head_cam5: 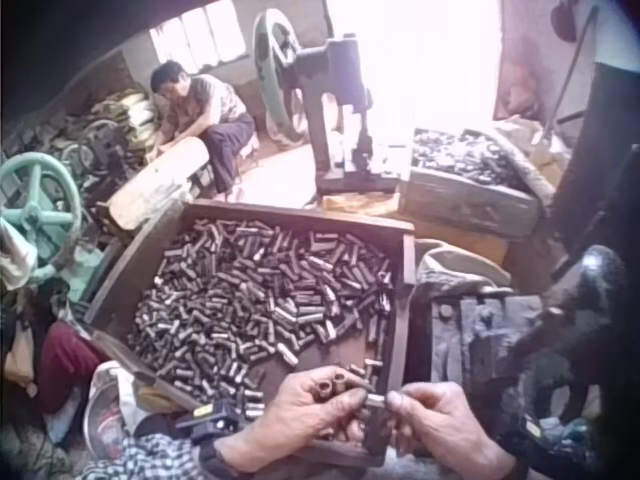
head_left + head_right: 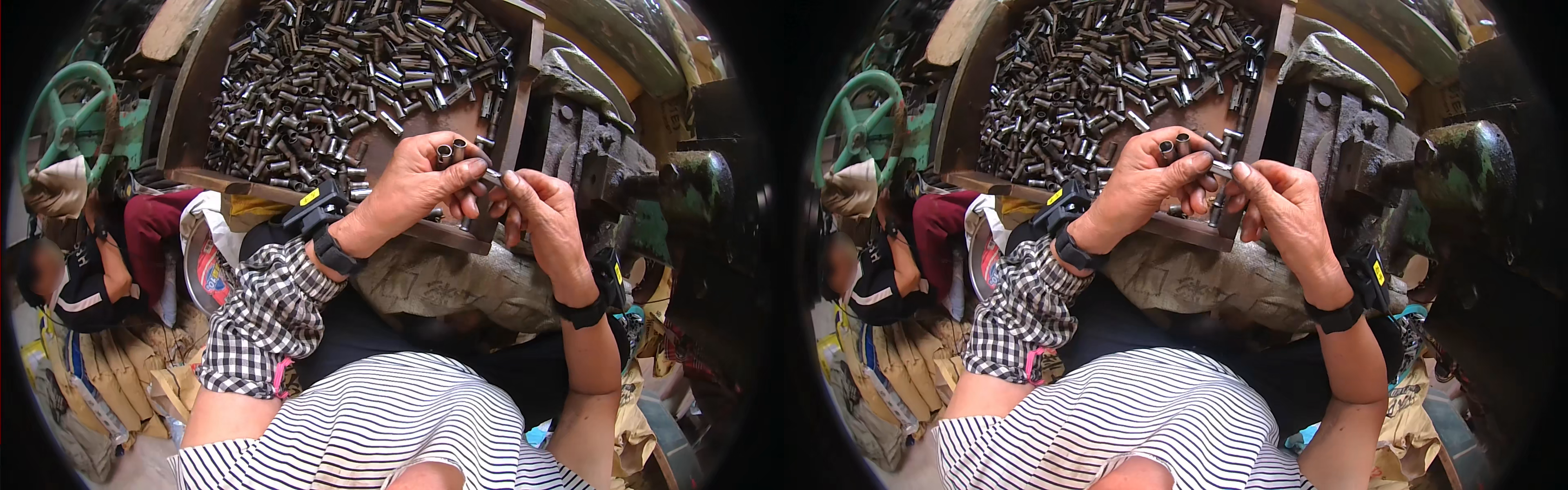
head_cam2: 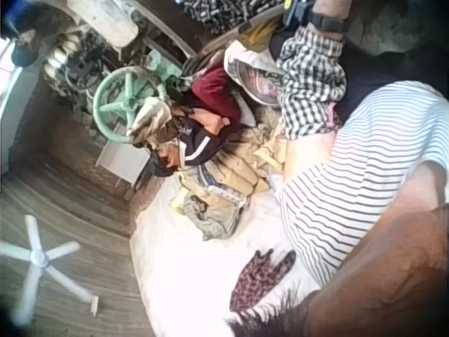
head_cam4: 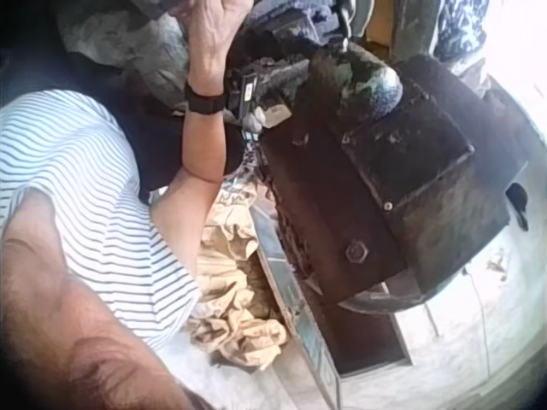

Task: Manually assembling small metal components and inserting them into a specialized machine.

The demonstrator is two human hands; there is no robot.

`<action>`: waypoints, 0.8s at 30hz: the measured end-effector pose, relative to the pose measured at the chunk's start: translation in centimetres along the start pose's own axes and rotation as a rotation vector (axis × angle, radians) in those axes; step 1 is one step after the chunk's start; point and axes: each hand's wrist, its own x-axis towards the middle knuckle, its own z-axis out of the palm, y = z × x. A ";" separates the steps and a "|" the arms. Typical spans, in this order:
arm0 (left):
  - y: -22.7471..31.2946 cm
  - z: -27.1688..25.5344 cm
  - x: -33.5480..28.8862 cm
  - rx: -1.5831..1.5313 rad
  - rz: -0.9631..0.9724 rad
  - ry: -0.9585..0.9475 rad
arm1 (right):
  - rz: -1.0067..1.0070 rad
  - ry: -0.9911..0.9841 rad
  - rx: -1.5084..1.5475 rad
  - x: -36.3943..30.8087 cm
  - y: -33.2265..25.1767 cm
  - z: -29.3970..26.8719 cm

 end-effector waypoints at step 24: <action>0.5 -0.1 -0.3 -0.009 -0.005 -0.044 | -0.089 -0.003 0.190 -0.6 0.0 1.1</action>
